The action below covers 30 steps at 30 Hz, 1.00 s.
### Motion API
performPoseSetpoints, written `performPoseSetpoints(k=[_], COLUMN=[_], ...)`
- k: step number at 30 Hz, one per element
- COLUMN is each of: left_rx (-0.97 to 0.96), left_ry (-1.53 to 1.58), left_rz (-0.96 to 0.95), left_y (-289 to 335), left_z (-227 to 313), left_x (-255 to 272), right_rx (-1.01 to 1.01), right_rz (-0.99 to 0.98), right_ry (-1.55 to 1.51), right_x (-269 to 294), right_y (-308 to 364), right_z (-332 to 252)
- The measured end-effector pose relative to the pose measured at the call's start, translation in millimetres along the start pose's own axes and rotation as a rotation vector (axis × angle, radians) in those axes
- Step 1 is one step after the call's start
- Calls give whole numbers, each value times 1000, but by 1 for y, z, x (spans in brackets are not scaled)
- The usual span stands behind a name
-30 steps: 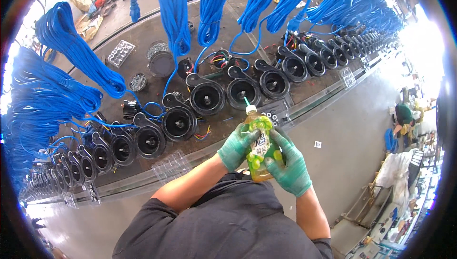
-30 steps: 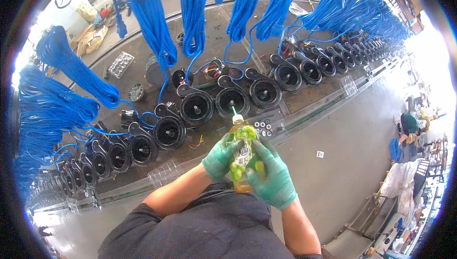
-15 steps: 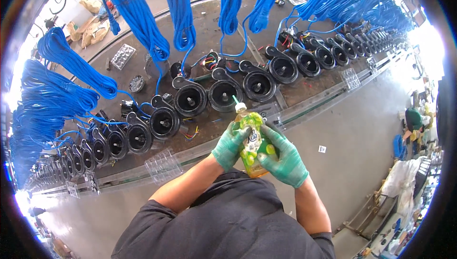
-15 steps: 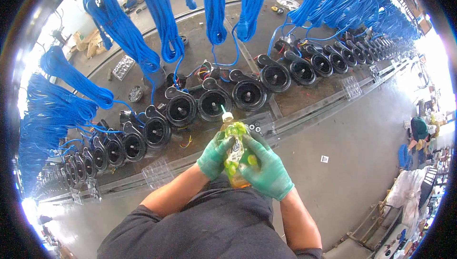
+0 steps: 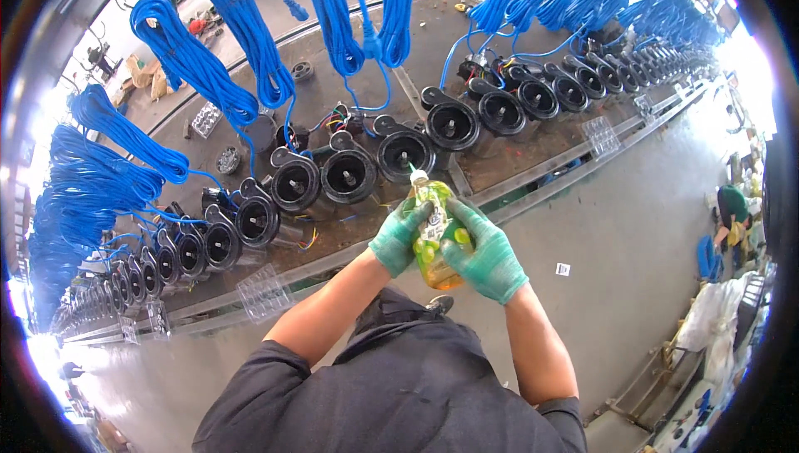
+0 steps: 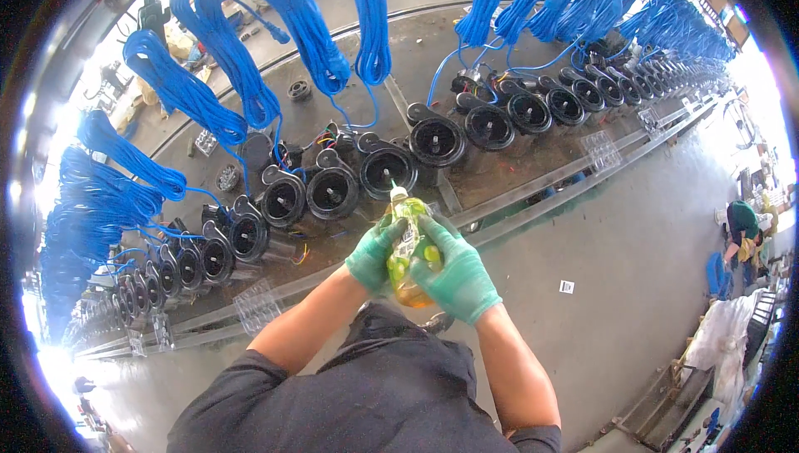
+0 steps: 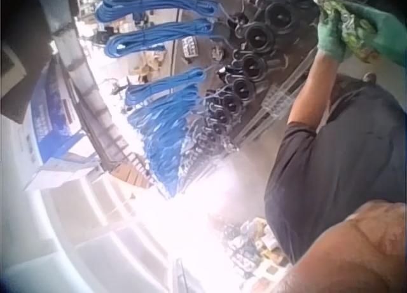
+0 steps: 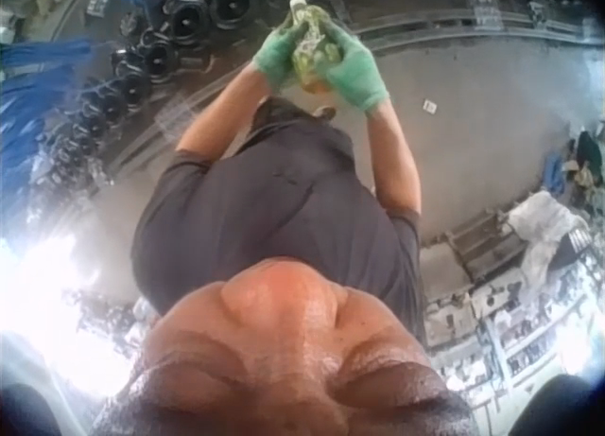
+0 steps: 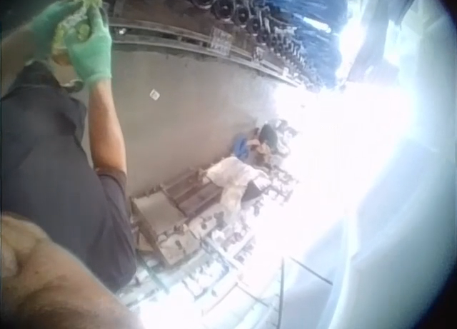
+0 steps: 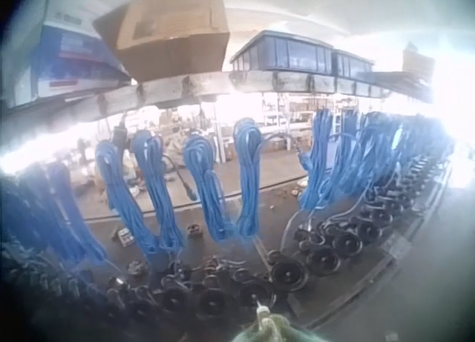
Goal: The person holds a bottle and pours liquid onto a series of circular components on a long assembly table, then places several small circular objects into clear plastic trays.
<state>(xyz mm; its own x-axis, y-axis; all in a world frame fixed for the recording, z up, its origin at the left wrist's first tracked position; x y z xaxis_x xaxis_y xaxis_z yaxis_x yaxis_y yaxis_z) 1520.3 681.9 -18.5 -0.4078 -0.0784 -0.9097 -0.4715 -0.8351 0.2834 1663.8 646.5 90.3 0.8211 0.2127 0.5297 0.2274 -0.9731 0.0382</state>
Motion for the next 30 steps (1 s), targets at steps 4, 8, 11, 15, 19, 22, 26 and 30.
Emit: performPoseSetpoints(k=[4,8,11,15,19,22,26,30], left_rx=[-22,-49,-7,-24,-83,-96,-120,-124], left_ry=[11,-22,22,-55,-47,-38,-58,-52], left_rz=[41,-27,-124,-106,-96,-32,-29,46], left_y=[-5,-17,-41,-75,-98,-102,-103,-115], left_z=[-9,-21,-32,-38,-40,-41,-44,-54], left_x=[-2,-31,-50,-59,-54,-50,-57,-65], right_rx=[7,67,94,45,16,22,12,31], right_rz=[-49,-6,41,44,-4,-36,-80,-45], right_ry=[-60,-56,3,16,-35,-10,64,61], right_x=[10,39,66,84,94,101,114,134], right_y=[-1,3,-2,-18,-39,-47,-51,-51], right_z=[16,20,21,50,65,58,57,55])
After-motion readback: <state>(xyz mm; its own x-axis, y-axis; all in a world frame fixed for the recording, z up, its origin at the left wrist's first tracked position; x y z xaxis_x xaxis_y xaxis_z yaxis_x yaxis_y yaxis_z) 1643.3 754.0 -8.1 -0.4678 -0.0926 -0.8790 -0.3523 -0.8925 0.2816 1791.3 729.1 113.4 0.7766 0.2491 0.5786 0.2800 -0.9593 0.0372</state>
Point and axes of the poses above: each hand's wrist, its own y-axis away from the middle knuckle, its own x-axis out of the back of the hand, z = x × y, the point moved 6 cm from there along -y, towards the middle knuckle, and after that the axes turned 14 degrees about y, right-handed, at the moved point
